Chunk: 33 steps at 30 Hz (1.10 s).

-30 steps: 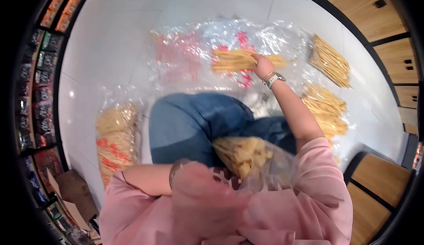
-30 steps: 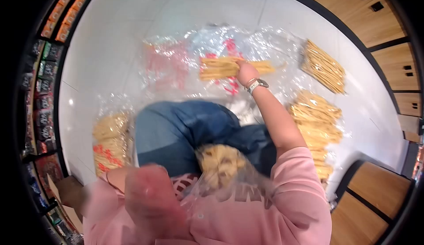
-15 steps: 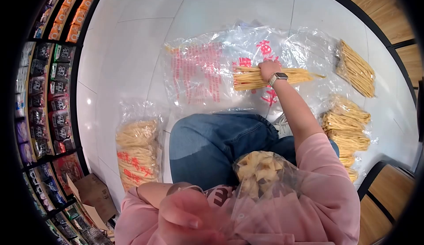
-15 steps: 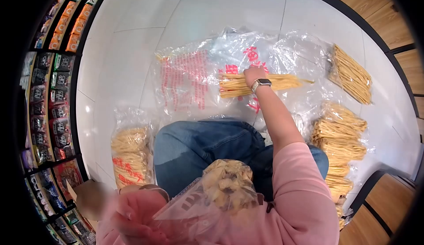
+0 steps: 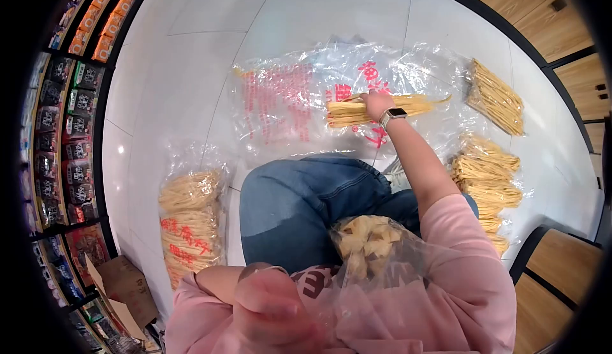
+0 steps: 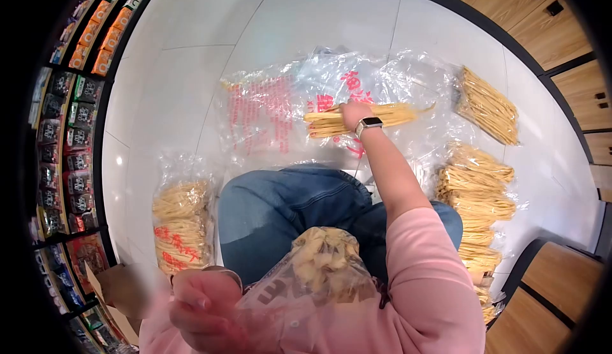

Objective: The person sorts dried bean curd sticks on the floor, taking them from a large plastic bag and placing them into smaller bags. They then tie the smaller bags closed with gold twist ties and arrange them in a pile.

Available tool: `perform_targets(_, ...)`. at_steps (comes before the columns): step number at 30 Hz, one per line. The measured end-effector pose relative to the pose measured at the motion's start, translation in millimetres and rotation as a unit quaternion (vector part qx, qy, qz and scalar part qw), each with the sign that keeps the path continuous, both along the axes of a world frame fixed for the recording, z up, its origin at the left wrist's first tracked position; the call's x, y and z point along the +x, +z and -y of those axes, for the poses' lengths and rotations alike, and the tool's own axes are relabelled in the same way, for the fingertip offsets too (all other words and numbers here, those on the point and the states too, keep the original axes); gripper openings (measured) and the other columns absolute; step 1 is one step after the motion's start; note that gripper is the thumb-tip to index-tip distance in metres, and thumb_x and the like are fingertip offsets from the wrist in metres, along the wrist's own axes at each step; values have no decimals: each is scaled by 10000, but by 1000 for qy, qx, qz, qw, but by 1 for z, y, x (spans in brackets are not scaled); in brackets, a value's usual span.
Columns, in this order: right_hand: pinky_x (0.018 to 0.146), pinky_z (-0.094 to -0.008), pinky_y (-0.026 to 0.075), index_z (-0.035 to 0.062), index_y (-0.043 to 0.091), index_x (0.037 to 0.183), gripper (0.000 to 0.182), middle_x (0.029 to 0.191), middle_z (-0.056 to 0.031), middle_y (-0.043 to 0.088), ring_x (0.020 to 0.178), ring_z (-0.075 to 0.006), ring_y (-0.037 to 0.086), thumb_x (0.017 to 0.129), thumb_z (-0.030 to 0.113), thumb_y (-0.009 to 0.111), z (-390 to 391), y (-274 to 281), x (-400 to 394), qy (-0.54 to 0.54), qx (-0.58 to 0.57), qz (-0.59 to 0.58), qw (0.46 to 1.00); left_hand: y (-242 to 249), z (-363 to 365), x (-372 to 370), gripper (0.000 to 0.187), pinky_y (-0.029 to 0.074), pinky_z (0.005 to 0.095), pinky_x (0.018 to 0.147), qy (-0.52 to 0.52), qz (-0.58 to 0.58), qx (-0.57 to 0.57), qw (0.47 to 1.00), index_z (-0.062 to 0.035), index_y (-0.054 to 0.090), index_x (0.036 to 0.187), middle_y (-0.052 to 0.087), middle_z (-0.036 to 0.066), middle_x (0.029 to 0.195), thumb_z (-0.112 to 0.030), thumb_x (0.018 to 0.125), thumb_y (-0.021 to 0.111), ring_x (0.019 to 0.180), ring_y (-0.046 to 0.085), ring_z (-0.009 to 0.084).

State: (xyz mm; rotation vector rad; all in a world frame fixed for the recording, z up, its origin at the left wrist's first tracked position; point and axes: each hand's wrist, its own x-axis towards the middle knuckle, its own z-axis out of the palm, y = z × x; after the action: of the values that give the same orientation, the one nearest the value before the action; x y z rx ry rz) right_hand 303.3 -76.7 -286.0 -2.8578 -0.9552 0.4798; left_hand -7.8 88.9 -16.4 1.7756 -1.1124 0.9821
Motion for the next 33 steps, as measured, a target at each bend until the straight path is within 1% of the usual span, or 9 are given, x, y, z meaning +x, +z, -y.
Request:
perform_targets(7, 742, -390, 505, -21, 618, 929, 235, 1057, -188, 590, 898, -303, 620, 825, 97, 443, -22, -51, 12, -45, -48, -46, 997, -8, -12, 11, 44, 440, 281, 636, 13, -22, -4, 1000, -125, 572, 649, 529, -1, 753, -90, 651, 598, 697, 516, 166)
perform_targets(16, 734, -384, 470, 71, 621, 905, 198, 979, -110, 596, 856, -254, 610, 812, 138, 460, -34, -33, 19, 87, -60, 66, 992, -8, -22, 25, 62, 425, 265, 606, 47, -58, -3, 997, -135, 568, 647, 509, -17, 726, -92, 626, 607, 661, 494, 157)
perform_targets(22, 723, -407, 473, 73, 517, 965, 175, 1007, -132, 557, 854, -304, 590, 799, 108, 475, -7, 59, 17, 62, 84, 140, 985, 21, 6, 7, 77, 416, 255, 586, 146, -95, -11, 985, -141, 566, 646, 496, -28, 708, -94, 608, 614, 637, 479, 150)
perform_targets(24, 663, -444, 466, 67, 484, 945, 189, 863, -144, 597, 778, -355, 583, 777, 131, 543, 11, 104, 9, 6, 148, 101, 984, 38, 27, -5, 83, 412, 251, 580, 212, -139, -25, 967, -144, 565, 646, 492, -31, 703, -94, 603, 616, 629, 474, 148)
perform_targets(27, 688, -430, 481, 99, 540, 1012, 303, 851, -173, 614, 802, -359, 589, 739, 193, 632, 56, 153, 7, -70, 295, 215, 928, 56, 49, -25, 91, 407, 246, 570, 259, -161, -11, 952, -147, 564, 645, 485, -37, 694, -95, 594, 619, 616, 466, 145)
perform_targets(28, 697, -364, 498, 66, 584, 1019, 287, 894, -158, 635, 825, -316, 616, 761, 176, 642, 64, 209, -21, -125, 313, 211, 918, 59, 50, -33, 94, 399, 254, 563, 246, -158, 22, 956, -147, 565, 645, 486, -36, 697, -100, 583, 618, 626, 464, 145)
perform_targets(29, 505, -304, 454, -14, 540, 866, 133, 598, -41, 545, 557, -168, 538, 792, 89, 577, 71, 242, -34, -148, 526, 236, 803, 62, 52, -40, 99, 391, 261, 556, 232, -155, 53, 959, -147, 566, 644, 487, -35, 701, -105, 571, 618, 635, 461, 146)
perform_targets(30, 423, -268, 414, -5, 526, 832, 172, 527, -2, 478, 441, -123, 465, 831, 150, 603, 102, 270, -35, -51, 570, 231, 787, 68, 52, -42, 101, 381, 275, 545, 193, -155, 83, 965, -145, 575, 650, 505, -35, 723, -114, 569, 626, 643, 466, 150)
perform_targets(33, 525, -280, 453, 27, 561, 898, 156, 676, -45, 553, 579, -149, 523, 838, 166, 599, 178, 374, -95, -2, 485, 365, 795, 83, 48, -36, 116, 352, 318, 511, 82, -149, 170, 971, -140, 603, 669, 560, -36, 788, -141, 562, 648, 668, 480, 164)
